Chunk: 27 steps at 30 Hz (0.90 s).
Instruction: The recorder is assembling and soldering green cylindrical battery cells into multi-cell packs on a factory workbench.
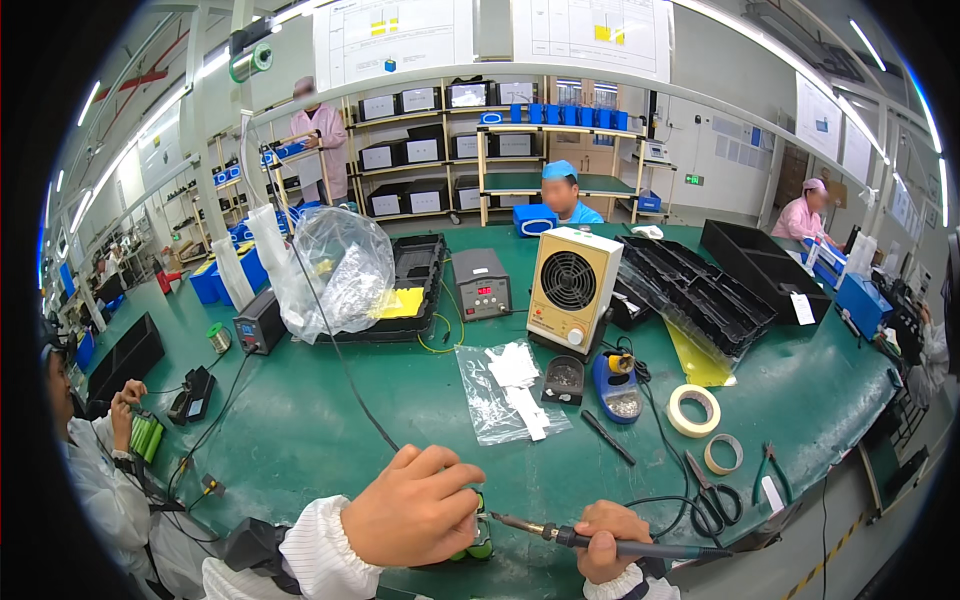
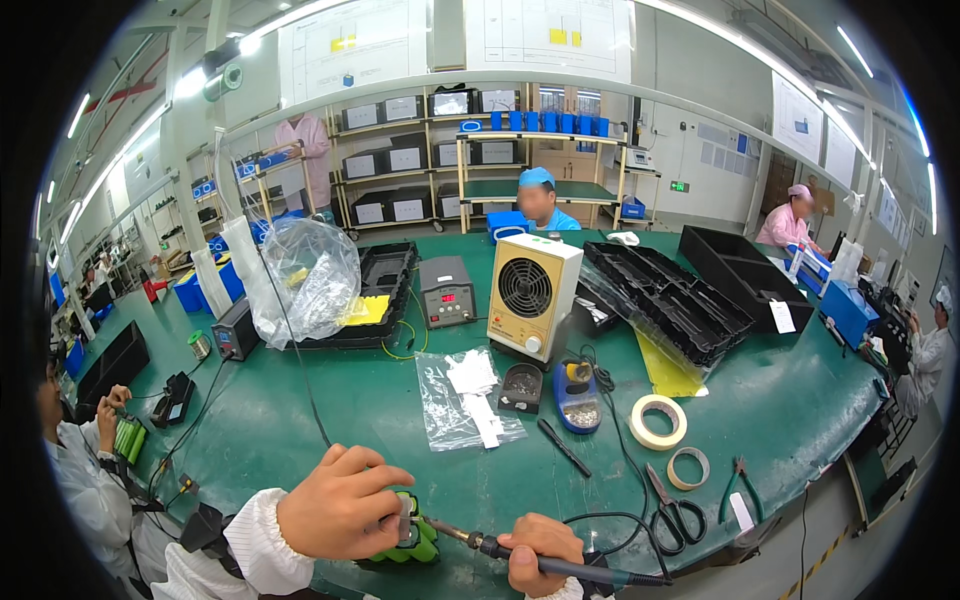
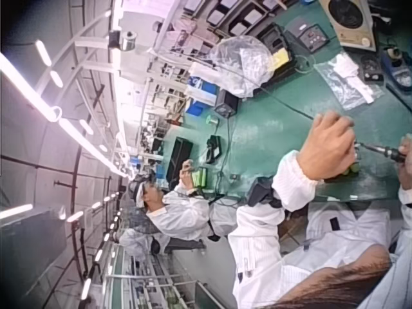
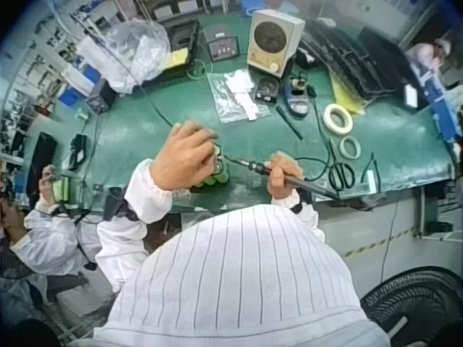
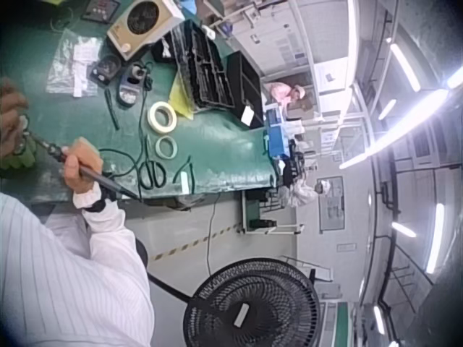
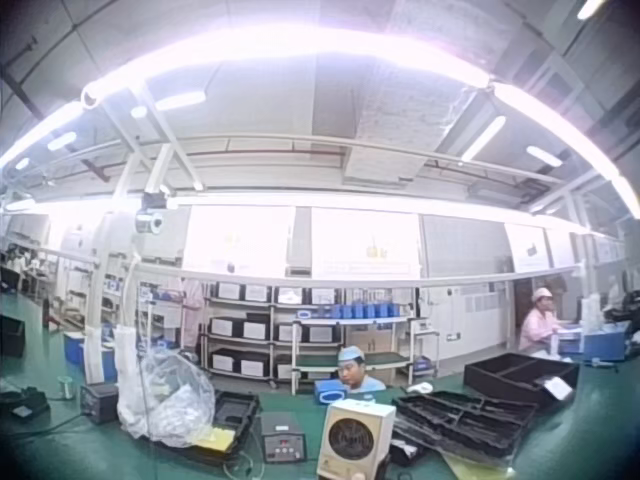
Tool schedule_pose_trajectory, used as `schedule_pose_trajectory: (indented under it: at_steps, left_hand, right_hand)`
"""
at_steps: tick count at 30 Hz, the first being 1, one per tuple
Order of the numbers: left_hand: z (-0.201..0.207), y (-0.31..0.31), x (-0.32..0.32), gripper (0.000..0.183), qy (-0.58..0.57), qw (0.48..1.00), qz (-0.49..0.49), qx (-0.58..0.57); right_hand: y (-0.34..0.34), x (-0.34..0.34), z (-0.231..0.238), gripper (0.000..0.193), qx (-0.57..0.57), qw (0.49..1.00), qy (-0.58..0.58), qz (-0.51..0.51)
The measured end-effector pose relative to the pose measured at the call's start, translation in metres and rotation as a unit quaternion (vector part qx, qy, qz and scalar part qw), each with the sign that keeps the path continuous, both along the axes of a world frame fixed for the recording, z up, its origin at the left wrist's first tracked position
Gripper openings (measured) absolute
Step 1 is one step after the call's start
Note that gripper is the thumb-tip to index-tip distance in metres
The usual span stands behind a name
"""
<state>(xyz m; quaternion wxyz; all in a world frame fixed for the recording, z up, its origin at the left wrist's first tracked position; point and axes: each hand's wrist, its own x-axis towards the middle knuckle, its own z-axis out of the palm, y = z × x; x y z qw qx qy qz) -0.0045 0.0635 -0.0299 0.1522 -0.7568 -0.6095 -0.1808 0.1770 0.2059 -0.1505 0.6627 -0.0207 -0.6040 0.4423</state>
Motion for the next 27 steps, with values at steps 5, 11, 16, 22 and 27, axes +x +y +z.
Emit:
schedule_pose_trajectory:
  at_steps: [5,11,16,22,27]
  left_hand:
    - [-0.002,0.0,-0.001,0.009,-0.006,1.0,0.001,-0.009]
    - [-0.003,0.0,-0.001,0.009,-0.01,1.0,0.001,-0.015]
    - [0.005,-0.002,-0.003,0.009,0.0,1.0,0.011,-0.013]
    - [0.02,-0.018,-0.014,0.012,-0.016,0.998,0.056,0.028]
    - [0.021,-0.044,-0.019,0.014,-0.002,0.992,0.101,0.074]
  right_hand:
    - [0.001,0.001,0.001,0.034,-0.001,1.0,-0.025,0.017]
    - [0.0,0.0,0.0,0.032,0.004,1.0,-0.016,0.016]
    - [0.001,0.001,0.0,0.032,0.001,1.0,-0.014,0.021]
    - [0.014,0.015,-0.017,0.031,0.069,0.994,-0.05,0.064]
    - [0.021,0.005,0.0,0.022,-0.04,0.995,-0.07,-0.059]
